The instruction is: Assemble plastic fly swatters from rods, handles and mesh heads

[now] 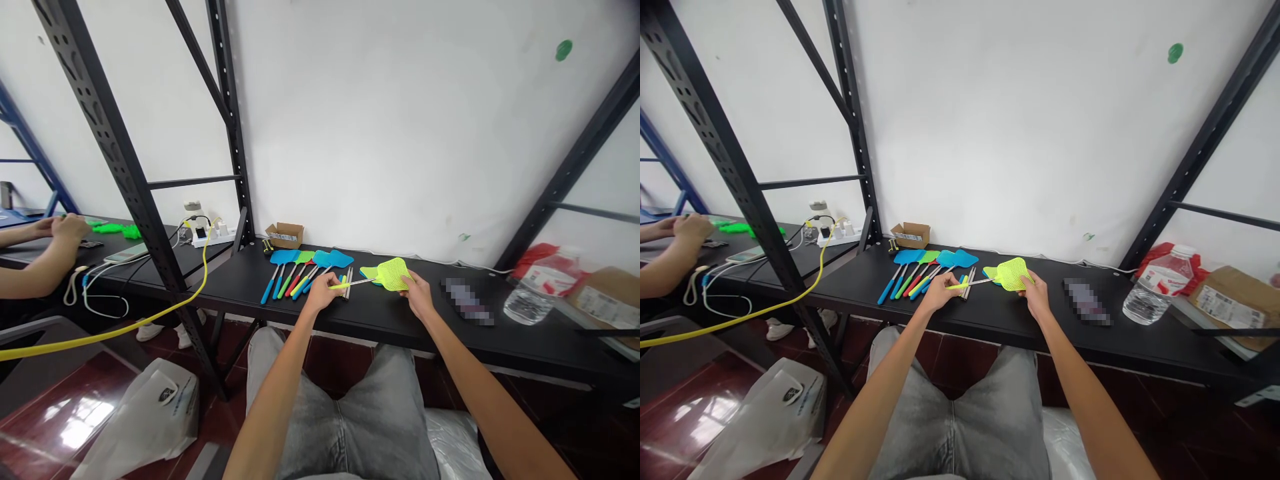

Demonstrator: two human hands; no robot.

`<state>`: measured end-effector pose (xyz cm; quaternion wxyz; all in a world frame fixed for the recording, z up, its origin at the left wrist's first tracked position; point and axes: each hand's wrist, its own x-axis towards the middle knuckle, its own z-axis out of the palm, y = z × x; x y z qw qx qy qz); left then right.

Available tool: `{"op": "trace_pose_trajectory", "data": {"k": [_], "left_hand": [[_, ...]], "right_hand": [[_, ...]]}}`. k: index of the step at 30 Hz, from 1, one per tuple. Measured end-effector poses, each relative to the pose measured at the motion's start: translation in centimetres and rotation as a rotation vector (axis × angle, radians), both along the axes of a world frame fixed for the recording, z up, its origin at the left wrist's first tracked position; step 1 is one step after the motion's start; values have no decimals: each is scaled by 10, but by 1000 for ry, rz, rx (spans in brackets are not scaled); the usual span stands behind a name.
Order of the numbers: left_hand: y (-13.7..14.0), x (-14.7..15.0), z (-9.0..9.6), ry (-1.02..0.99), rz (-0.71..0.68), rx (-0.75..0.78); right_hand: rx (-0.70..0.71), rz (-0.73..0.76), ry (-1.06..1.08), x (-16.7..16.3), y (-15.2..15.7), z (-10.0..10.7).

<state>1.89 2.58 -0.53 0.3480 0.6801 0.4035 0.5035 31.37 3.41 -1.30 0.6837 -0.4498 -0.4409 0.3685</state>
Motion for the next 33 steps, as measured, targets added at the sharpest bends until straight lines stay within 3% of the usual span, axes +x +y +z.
{"op": "trace_pose_trajectory", "data": {"k": [15,33], "left_hand": [[-4,-1,5,48,30,7],[-11,3,8,179,103,54]], "right_hand": [[-86,35,-212,-3,-5,6],[-74,-6,-67,-3,-2,2]]}}
